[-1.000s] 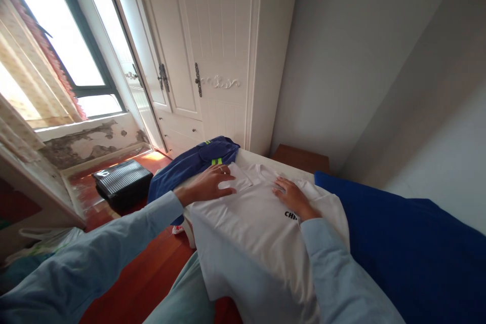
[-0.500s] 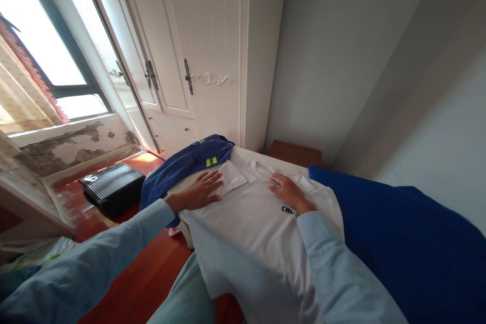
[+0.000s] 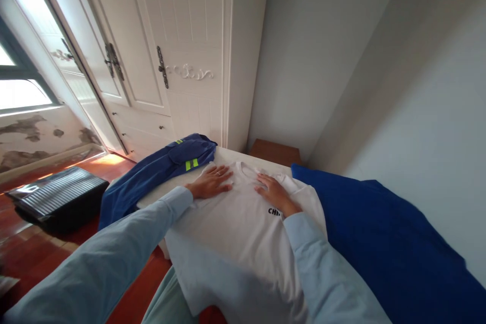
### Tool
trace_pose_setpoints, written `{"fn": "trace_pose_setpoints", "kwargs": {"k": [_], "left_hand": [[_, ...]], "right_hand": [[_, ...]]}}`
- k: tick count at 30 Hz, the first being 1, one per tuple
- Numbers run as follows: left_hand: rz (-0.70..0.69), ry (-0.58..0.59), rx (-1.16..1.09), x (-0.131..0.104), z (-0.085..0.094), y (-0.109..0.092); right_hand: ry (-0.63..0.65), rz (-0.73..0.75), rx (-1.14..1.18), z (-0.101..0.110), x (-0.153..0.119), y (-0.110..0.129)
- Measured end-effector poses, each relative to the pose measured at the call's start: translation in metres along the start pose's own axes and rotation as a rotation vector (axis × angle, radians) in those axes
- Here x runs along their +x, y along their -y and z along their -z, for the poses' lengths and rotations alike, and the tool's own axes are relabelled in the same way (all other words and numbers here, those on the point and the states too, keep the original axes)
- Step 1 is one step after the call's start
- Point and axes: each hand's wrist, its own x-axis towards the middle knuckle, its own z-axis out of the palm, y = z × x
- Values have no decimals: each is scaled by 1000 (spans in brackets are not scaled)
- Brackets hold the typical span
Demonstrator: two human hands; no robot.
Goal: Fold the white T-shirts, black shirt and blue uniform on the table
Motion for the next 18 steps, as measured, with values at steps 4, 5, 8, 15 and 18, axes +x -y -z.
{"fn": "trace_pose_setpoints", "kwargs": {"k": [4, 5, 8, 15, 18], "left_hand": [[-15, -48, -41, 0, -5, 5], [-12, -60, -46, 1, -6, 6], [-7, -71, -54, 4, -9, 8], [-18, -79, -79, 5, -12, 8], [-21, -82, -76, 5, -12, 9]], "right_hand": [[8, -2, -60, 2, 0, 4], [12, 1, -87, 3, 1, 5], [39, 22, -188, 3, 2, 7], [134, 34, -350, 11, 4, 8], [180, -51, -325, 20, 5, 7]]}}
